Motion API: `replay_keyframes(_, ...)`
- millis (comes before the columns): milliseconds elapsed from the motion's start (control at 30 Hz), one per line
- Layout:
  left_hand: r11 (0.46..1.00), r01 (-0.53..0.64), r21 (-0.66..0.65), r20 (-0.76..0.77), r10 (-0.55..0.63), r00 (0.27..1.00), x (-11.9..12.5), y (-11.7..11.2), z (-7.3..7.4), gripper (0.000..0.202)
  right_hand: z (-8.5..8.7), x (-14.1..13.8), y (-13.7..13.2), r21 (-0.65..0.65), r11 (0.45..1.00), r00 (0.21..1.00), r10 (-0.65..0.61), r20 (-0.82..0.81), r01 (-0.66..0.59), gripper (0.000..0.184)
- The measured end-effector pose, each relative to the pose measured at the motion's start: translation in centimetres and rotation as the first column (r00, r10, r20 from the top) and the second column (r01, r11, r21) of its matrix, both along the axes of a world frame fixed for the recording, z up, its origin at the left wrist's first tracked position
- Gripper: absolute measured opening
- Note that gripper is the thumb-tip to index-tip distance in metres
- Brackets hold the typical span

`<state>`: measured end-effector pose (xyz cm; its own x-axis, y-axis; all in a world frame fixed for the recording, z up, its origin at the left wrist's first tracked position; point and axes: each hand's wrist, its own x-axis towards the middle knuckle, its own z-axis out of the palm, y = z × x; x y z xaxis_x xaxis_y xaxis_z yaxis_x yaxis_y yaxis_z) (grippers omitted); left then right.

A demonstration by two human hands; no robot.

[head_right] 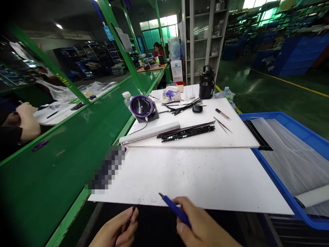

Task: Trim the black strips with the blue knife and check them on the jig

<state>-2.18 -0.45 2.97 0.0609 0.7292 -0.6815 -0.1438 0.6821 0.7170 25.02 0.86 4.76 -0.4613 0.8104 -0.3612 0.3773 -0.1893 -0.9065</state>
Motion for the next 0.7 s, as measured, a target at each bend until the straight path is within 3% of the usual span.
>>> replay_keyframes(100, 0.999, 0.026, -0.038, 0.086, -0.022, 0.996, -0.2, -0.3, -1.1, 0.041, -1.1, -2.8, 0.0, 0.182, 0.975, 0.991, 0.132, -0.005, -0.129, 0.037)
replay_keyframes(267, 1.0, 0.015, 0.004, 0.006, -0.015, 1.0, 0.3, -0.1, -0.9, 0.036, -3.0, -4.8, 0.1, 0.387, 0.911, 0.986, 0.094, 0.139, -0.141, 0.042)
replay_keyframes(400, 0.996, 0.088, -0.031, 0.031, -0.087, 0.996, 0.8, 0.4, -0.9, 0.035, -4.2, -5.0, -0.3, 0.516, 0.817, 0.936, 0.078, 0.343, -0.258, 0.05)
replay_keyframes(567, 0.988, 0.15, -0.031, 0.049, -0.149, 0.988, 1.0, 1.0, -1.7, 0.035, -5.2, -5.1, -0.7, 0.517, 0.707, 0.8, 0.117, 0.588, -0.483, 0.06)
replay_keyframes(700, 0.985, 0.166, -0.045, 0.043, -0.164, 0.986, 1.0, 1.2, -2.0, 0.035, -5.1, -5.3, -0.6, 0.455, 0.696, 0.734, 0.153, 0.661, -0.555, 0.062)
